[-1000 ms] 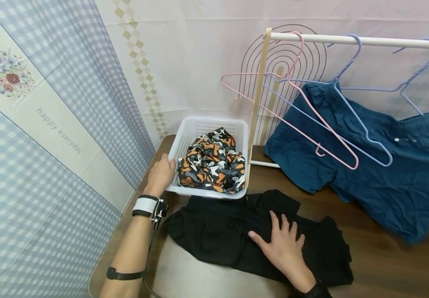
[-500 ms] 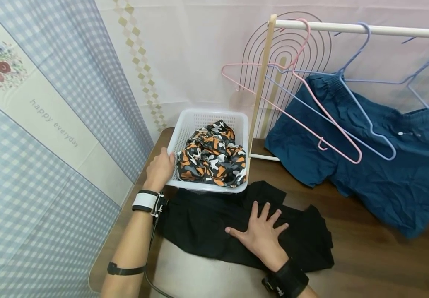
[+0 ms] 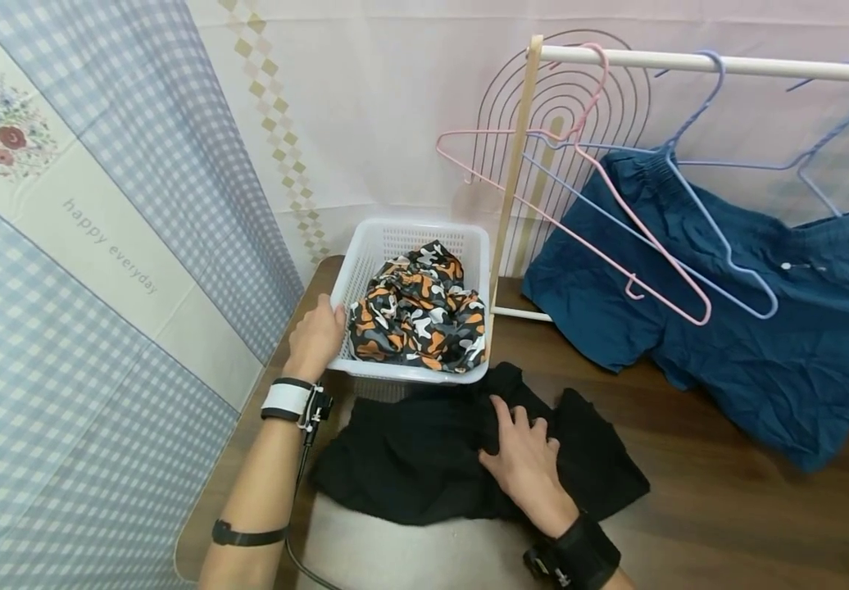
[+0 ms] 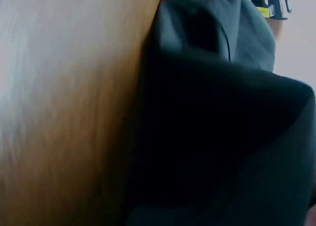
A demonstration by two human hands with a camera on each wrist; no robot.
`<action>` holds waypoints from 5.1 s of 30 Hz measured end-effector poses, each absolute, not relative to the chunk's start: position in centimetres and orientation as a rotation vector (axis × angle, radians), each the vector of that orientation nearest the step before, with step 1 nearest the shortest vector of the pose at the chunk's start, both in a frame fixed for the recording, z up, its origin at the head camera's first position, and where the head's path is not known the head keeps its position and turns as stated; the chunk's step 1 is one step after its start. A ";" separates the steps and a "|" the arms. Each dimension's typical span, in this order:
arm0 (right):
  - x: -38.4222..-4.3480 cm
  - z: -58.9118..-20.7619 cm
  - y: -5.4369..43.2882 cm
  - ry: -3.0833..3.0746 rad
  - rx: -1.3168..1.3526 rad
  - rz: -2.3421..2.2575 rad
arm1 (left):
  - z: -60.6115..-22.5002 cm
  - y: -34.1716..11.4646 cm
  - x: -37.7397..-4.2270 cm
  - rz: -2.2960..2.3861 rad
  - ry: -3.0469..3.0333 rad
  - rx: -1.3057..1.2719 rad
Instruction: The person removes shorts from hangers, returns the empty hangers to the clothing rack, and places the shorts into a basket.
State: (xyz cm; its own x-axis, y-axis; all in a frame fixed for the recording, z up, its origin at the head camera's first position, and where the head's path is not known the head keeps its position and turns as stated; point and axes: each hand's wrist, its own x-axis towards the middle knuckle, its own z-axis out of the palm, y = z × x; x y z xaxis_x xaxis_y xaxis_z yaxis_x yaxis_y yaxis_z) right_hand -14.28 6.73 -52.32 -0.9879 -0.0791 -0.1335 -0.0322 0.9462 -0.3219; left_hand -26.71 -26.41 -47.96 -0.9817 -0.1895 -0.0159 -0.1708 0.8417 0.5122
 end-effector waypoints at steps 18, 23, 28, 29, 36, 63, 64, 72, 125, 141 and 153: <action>-14.3 -51.1 10.8 2.946 -0.149 -0.988 | -48.0 -26.5 -26.8 -0.819 -2.987 0.303; -13.6 -49.0 12.2 2.920 -0.119 -1.112 | -47.9 -26.4 -26.9 -0.816 -2.984 0.296; -12.8 -46.6 13.4 2.946 -0.168 -1.246 | -47.9 -26.4 -26.8 -0.818 -2.988 0.299; -12.6 -46.1 13.6 2.951 -0.173 -1.263 | -47.9 -26.4 -26.7 -0.818 -2.989 0.303; -11.7 -42.7 15.1 3.069 -0.161 -1.331 | -47.9 -26.1 -26.8 -0.814 -2.999 0.276; -16.1 -29.9 12.8 3.001 -0.383 -1.680 | -48.0 -26.8 -25.4 -0.801 -2.995 0.277; -16.6 -29.5 12.5 2.982 -0.395 -1.707 | -47.9 -26.7 -25.5 -0.804 -2.994 0.274; -20.3 -27.5 9.2 2.911 -0.513 -1.866 | -47.9 -27.0 -25.6 -0.816 -2.996 0.277; -37.1 -42.5 -2.5 3.122 -0.980 -0.494 | -47.5 -25.9 -26.9 -0.818 -2.942 0.261; -34.9 -43.0 -4.2 2.644 -0.840 -0.171 | -48.3 -26.8 -25.8 -0.794 -2.945 0.243; -34.9 -43.1 -2.0 2.501 -0.959 -0.368 | -48.5 -26.9 -25.5 -0.795 -2.964 0.257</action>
State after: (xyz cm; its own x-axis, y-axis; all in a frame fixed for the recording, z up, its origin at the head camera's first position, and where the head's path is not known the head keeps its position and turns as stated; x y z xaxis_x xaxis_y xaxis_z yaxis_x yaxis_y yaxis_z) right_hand -34.93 -1.97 -43.12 -0.6658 -0.6831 -0.3002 -0.5677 0.7248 -0.3902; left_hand -25.53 -26.87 -48.53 -0.9841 -0.1766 0.0172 -0.1443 0.8530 0.5016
